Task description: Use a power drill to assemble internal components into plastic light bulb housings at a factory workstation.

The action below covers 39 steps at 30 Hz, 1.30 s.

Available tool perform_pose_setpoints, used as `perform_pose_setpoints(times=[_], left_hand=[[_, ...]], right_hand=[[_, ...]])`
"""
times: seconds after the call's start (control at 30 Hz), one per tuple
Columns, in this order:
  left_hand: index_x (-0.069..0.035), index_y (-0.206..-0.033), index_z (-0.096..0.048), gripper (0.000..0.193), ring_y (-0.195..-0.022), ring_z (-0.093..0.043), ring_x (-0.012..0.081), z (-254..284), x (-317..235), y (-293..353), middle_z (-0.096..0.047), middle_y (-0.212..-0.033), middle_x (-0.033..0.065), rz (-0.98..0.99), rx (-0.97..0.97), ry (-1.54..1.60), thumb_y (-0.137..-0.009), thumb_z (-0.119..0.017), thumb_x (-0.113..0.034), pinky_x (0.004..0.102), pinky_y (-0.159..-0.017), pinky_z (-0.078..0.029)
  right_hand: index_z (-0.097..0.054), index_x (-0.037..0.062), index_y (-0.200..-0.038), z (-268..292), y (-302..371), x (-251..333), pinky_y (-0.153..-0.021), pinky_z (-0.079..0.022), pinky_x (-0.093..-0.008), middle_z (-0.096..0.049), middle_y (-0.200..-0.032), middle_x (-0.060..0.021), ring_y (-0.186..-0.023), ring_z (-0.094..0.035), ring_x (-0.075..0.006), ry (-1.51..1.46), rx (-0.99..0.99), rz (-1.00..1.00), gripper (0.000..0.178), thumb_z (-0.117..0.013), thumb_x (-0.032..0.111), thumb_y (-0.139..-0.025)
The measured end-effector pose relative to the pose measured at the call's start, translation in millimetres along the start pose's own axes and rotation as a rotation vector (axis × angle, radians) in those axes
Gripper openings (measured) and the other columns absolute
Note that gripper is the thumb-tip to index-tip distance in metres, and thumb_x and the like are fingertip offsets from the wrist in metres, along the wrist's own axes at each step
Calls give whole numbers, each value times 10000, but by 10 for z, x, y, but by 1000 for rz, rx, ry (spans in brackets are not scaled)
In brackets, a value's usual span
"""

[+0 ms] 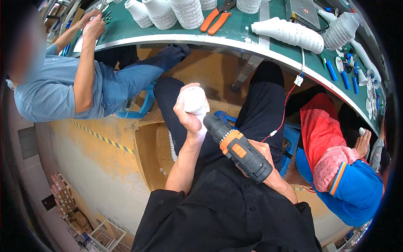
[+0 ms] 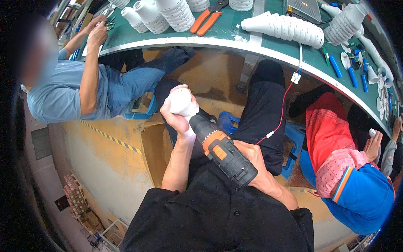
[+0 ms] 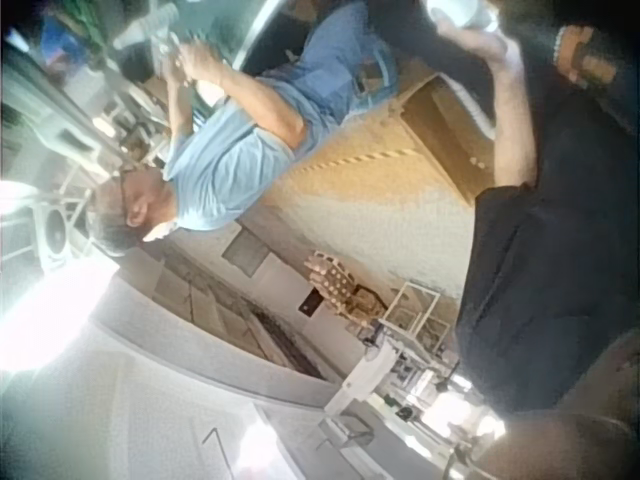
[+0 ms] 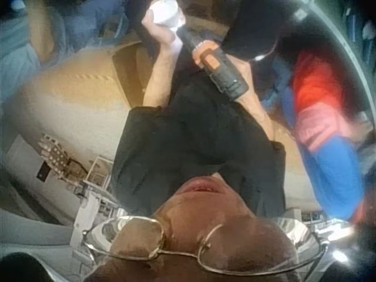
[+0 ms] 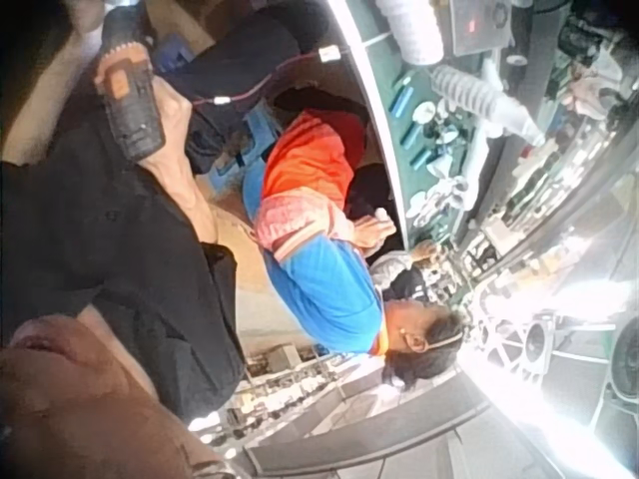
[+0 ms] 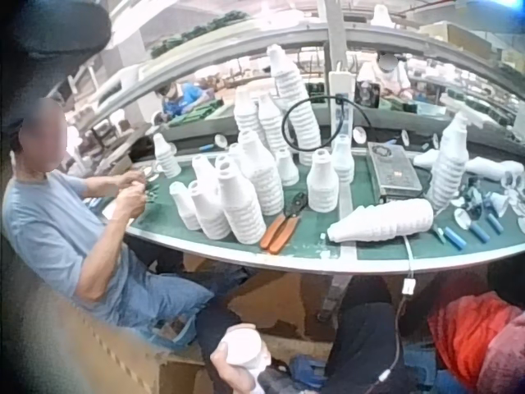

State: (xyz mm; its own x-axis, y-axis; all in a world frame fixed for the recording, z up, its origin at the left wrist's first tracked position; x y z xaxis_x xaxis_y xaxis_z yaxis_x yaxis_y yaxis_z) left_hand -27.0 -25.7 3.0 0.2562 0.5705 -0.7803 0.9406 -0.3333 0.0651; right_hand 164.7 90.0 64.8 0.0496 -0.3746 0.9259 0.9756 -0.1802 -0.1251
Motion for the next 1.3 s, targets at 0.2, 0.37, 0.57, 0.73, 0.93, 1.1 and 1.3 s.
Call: perform_pose_setpoints(times=[0.2,0.37,0.57,0.73,0.93,1.1,1.3], left_hand=[[35,-1144,-604,589,-638,-613,196,35,6,-20,-640,-838,110,2,0,0,-924,-405,-474,305,-559,-509],[31,-1144,-602,588,-639,-609,197,12,-1,-46,-637,-837,105,19,-26,22,-921,-408,-477,303,-555,-506],[33,-1150,-600,591,-636,-610,196,38,13,-59,-641,-839,104,6,-29,-6,-921,-405,-475,304,-535,-504],[40,-1154,-598,595,-639,-613,201,24,7,-28,-644,-845,108,28,-41,-1,-924,-400,-472,307,-539,-506],[46,-1158,-592,592,-638,-611,202,-7,52,27,-645,-852,112,4,-39,-23,-933,-392,-464,312,-550,-509],[48,-1156,-593,588,-634,-608,201,83,10,-53,-644,-842,118,24,-35,12,-942,-383,-458,313,-550,-505],[39,-1142,-605,606,-599,-598,193,115,45,-80,-630,-746,112,12,31,-99,-944,-360,-479,307,-525,-485]], right_hand=[[-644,-35,-895,15,-8,-2,-597,-523,-366,-654,-794,-146,-690,-685,-301,-36,21,-48,237,-739,41,-691],[-653,-36,-920,35,-39,31,-614,-529,-361,-662,-811,-146,-711,-696,-299,-41,31,-69,259,-746,46,-693],[-655,-38,-931,51,-38,1,-619,-529,-359,-662,-813,-143,-706,-691,-301,-46,39,-56,272,-750,51,-692],[-653,-36,-937,17,-49,-16,-619,-526,-363,-660,-812,-144,-703,-687,-308,-51,24,-56,279,-748,52,-690],[-651,-34,-939,-15,-64,-37,-621,-521,-368,-658,-808,-149,-700,-684,-312,-19,24,-31,278,-740,48,-689],[-652,-34,-932,-42,-92,5,-610,-520,-371,-657,-805,-149,-694,-682,-309,-40,28,-48,273,-742,49,-688],[-647,-36,-897,-16,-8,35,-575,-504,-364,-648,-789,-143,-670,-672,-302,-54,7,-102,241,-742,42,-690]])
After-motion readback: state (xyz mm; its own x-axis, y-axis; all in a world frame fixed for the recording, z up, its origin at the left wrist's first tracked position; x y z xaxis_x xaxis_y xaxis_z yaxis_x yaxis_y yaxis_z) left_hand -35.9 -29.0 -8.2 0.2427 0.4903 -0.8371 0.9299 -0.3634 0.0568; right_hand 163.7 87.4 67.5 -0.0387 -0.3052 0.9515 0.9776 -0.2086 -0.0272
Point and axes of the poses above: each hand's wrist, its own y-axis away from the middle knuckle, its own z-axis out of the back of the hand, x = y × z, the point moved 1 cm from there along -y, towards the middle knuckle
